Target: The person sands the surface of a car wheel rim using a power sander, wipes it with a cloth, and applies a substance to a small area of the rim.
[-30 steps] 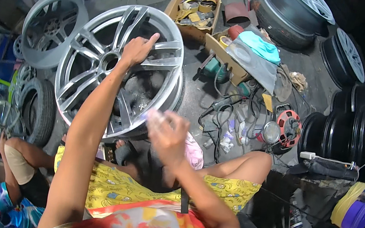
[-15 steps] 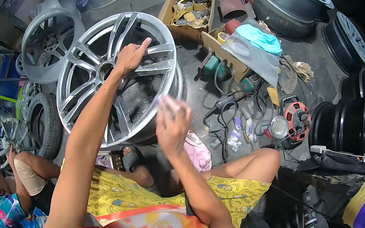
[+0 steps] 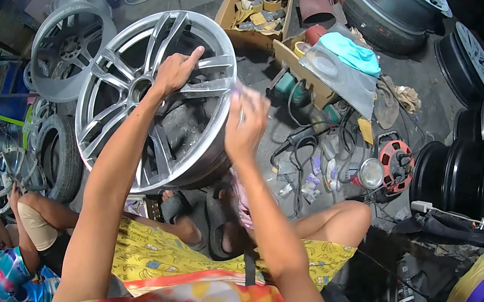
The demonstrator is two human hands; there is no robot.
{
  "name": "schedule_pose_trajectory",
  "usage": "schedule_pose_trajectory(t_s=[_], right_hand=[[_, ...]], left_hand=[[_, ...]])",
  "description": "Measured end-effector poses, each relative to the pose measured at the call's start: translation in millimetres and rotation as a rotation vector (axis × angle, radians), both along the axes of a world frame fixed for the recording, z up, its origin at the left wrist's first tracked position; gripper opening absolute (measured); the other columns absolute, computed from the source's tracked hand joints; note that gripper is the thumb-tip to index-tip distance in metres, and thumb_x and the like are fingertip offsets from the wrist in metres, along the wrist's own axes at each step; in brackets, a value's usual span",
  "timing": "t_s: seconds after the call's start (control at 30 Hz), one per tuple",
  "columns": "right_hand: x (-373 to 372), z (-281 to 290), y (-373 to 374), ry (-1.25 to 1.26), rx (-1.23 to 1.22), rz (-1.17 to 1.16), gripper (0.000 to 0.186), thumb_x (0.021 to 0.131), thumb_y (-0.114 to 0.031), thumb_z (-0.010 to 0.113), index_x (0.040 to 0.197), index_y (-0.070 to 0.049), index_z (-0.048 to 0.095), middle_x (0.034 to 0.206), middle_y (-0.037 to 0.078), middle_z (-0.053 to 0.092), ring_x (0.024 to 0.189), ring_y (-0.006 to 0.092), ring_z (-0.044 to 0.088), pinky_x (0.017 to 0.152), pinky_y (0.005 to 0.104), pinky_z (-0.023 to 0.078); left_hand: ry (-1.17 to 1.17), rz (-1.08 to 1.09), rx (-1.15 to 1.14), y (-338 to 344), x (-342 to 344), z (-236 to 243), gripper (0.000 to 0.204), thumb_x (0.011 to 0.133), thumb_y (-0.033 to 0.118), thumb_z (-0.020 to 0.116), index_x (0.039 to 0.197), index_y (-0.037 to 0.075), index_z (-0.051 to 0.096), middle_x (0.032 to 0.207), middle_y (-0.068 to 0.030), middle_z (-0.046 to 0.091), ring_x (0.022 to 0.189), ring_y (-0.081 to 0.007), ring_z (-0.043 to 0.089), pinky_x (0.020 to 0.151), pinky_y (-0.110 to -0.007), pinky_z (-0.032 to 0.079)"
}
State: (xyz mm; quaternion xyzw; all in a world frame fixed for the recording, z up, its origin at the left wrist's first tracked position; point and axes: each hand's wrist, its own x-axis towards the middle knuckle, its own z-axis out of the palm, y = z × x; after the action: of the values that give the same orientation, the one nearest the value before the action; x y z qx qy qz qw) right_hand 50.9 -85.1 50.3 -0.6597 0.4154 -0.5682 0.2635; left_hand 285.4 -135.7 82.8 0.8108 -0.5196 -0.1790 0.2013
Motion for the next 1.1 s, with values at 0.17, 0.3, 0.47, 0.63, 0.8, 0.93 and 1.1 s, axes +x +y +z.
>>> schedule_pose_trajectory(t_s=[0.17,0.3,0.47,0.63,0.8,0.93,1.1], right_hand=[[-4.4,-5.7,-50.3,0.048,-0.003,0.129,0.024,0.102,-0.014,0.063,0.117,-0.001,0.076,0.115,0.014,0.070,0.105,0.0336,0.062,0.093,0.0442,0.048],[-24.6,-5.7,70.9,0.198,-0.088,0.031,0.025,0.096,-0.011,0.071,0.119,-0.001,0.076,0.117,0.014,0.070,0.109,0.0318,0.062,0.096,0.0448,0.049],[-50.1,-5.3,163.3,0.270,-0.105,0.376,0.026,0.090,-0.010,0.074,0.115,-0.005,0.077,0.122,0.004,0.070,0.118,0.0276,0.061,0.097,0.0437,0.049],[-120.5,-57.6,109.8,0.474,0.432,0.287,0.021,0.093,-0.010,0.069,0.111,-0.005,0.079,0.114,0.016,0.070,0.109,0.0364,0.065,0.090,0.0474,0.051],[-196.5,-118.5,44.9,0.521,0.429,0.079,0.036,0.092,-0.020,0.074,0.124,-0.003,0.074,0.116,0.025,0.067,0.107,0.0444,0.066,0.089,0.0523,0.052],[-190.3,-136.2,67.0,0.684,0.416,0.039,0.052,0.088,-0.030,0.081,0.131,-0.004,0.067,0.121,0.023,0.058,0.118,0.0441,0.058,0.097,0.0514,0.050],[-174.9,-201.4,107.0,0.914,0.697,0.297,0.043,0.086,-0.033,0.082,0.116,-0.004,0.072,0.124,0.023,0.063,0.117,0.0434,0.062,0.100,0.0510,0.052]], left_hand=[[0.004,-0.015,0.042,-6.7,-11.3,4.6,0.083,0.099,0.074,0.040,0.101,0.000,0.081,0.102,-0.0319,0.074,0.107,-0.0487,0.070,0.099,-0.052,0.050],[-0.006,-0.012,-0.002,-0.5,-9.0,8.5,0.084,0.099,0.073,0.040,0.099,0.000,0.081,0.098,-0.0305,0.074,0.105,-0.0473,0.071,0.098,-0.051,0.051],[-0.017,0.000,-0.010,-0.9,-3.7,1.3,0.079,0.101,0.071,0.041,0.097,0.003,0.082,0.099,-0.0306,0.074,0.105,-0.0487,0.070,0.097,-0.052,0.050],[-0.166,-0.023,-0.213,-1.7,0.4,-13.4,0.060,0.105,0.055,0.047,0.115,0.003,0.074,0.115,-0.0283,0.072,0.112,-0.0482,0.066,0.098,-0.055,0.049],[-0.308,-0.131,-0.382,-28.2,-87.0,-6.7,0.062,0.103,0.049,0.055,0.137,-0.003,0.057,0.143,-0.0274,0.056,0.136,-0.0462,0.050,0.113,-0.057,0.039],[-0.532,-0.103,-0.358,1.7,-139.5,-23.4,0.085,0.098,0.040,0.062,0.154,-0.017,0.033,0.160,-0.0367,0.036,0.152,-0.0525,0.030,0.126,-0.061,0.021],[-0.539,-0.339,-0.427,100.4,-171.2,-20.5,0.076,0.099,0.023,0.060,0.157,-0.015,0.028,0.163,-0.0354,0.031,0.154,-0.0489,0.029,0.127,-0.055,0.024]])
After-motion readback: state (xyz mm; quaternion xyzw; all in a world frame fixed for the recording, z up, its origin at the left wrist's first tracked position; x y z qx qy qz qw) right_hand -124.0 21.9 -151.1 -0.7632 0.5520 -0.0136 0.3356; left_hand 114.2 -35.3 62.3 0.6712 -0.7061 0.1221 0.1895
